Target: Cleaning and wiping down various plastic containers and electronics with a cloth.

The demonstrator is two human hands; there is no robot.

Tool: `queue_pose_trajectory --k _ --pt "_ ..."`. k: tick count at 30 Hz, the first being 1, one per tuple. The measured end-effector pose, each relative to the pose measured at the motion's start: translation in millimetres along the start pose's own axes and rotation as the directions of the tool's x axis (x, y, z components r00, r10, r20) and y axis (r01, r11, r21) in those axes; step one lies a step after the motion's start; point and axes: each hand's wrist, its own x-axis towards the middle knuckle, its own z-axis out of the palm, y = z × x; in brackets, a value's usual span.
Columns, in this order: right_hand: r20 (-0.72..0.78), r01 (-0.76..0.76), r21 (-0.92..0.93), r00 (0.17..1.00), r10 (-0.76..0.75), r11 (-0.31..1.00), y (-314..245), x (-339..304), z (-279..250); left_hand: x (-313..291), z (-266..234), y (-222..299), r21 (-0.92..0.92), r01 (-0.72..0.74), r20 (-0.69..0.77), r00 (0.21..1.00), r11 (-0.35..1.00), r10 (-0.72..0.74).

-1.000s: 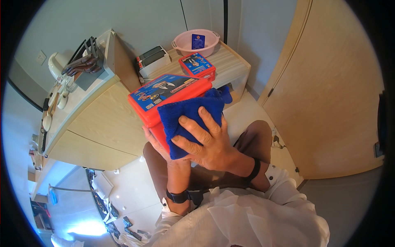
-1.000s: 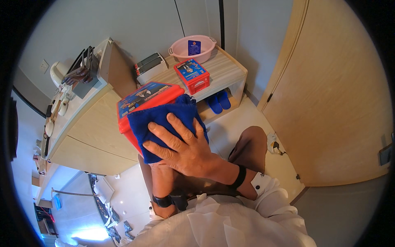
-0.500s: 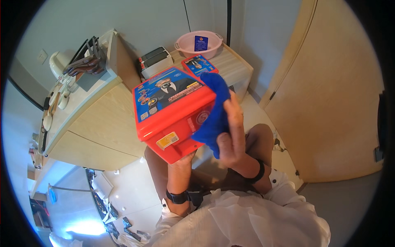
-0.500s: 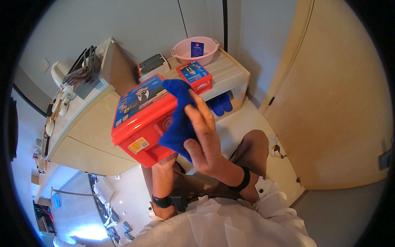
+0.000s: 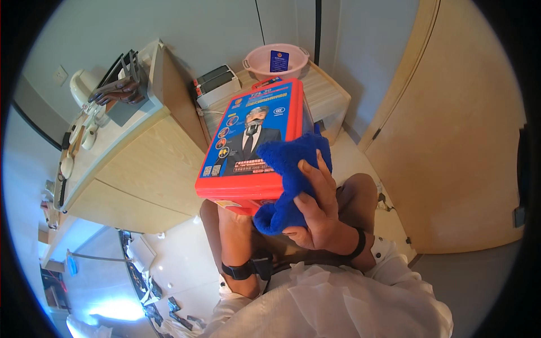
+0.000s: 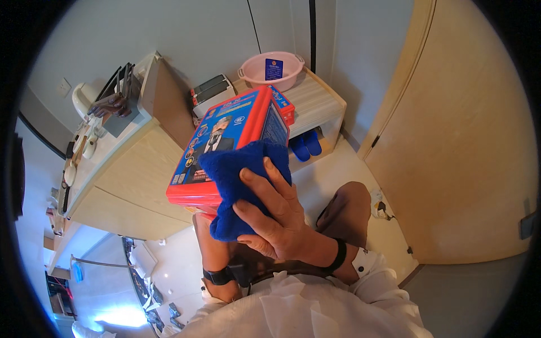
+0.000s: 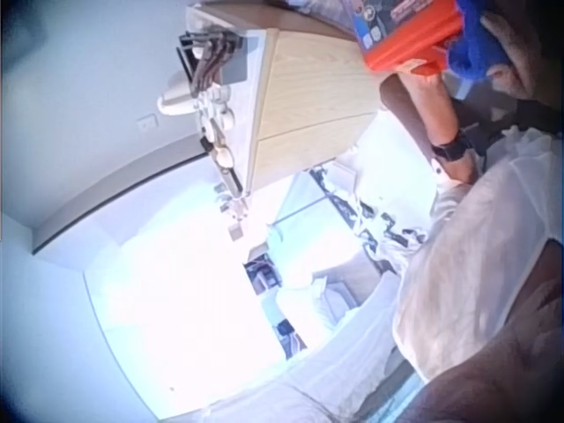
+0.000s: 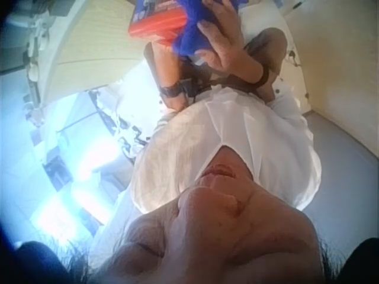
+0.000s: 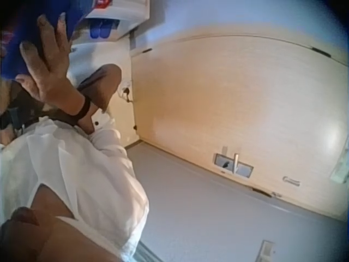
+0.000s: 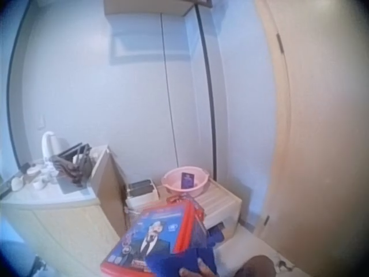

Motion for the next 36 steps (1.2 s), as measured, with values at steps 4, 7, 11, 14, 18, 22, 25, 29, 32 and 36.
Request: queue_pose_trajectory --k 4,7,11,14,18,22,25,29,32,36 --pt "0.029 -0.006 -0.023 1.000 0.007 1.000 1 -5 -5 11 2 12 -0.247 -0.026 -0.064 0.998 0.969 0.011" --pt "0.071 -0.006 -0.046 0.997 0.009 0.999 0 -12 -2 30 6 2 -0.929 0.152 0.111 0.984 0.338 -0.137" --pt "0.048 0.023 -0.129 0.999 -0.016 0.991 -8 -11 4 32 4 -7 -0.928 0.190 0.228 0.970 -0.319 -0.084" --pt "0.012 0.047 -0.170 0.999 -0.045 0.984 -11 -13 13 34 5 -8 -0.937 0.148 0.189 0.976 -0.316 -0.105" --pt "0.011 0.144 -0.283 0.989 -0.147 0.948 -8 -31 26 41 3 -4 -0.977 0.107 0.160 0.937 -0.183 -0.310" --pt "-0.034 0.122 -0.278 0.990 -0.137 0.953 -4 -16 29 39 1 -1 -0.999 0.039 0.050 0.927 -0.036 -0.372" --pt "0.033 0.139 -0.271 0.990 -0.135 0.953 -5 -18 27 38 -1 2 -1.000 0.027 0.021 0.920 0.010 -0.391" --pt "0.061 0.221 -0.319 0.975 -0.212 0.922 -10 -24 31 28 -10 11 -0.997 0.004 -0.030 0.907 0.078 -0.420" --pt "0.123 0.270 -0.399 0.963 -0.241 0.876 -14 -23 29 21 -17 11 -0.994 -0.005 -0.051 0.903 0.107 -0.427" --pt "0.165 0.246 -0.341 0.966 -0.200 0.907 -16 -23 29 20 -18 -4 -0.973 0.081 -0.034 0.874 0.215 -0.485"
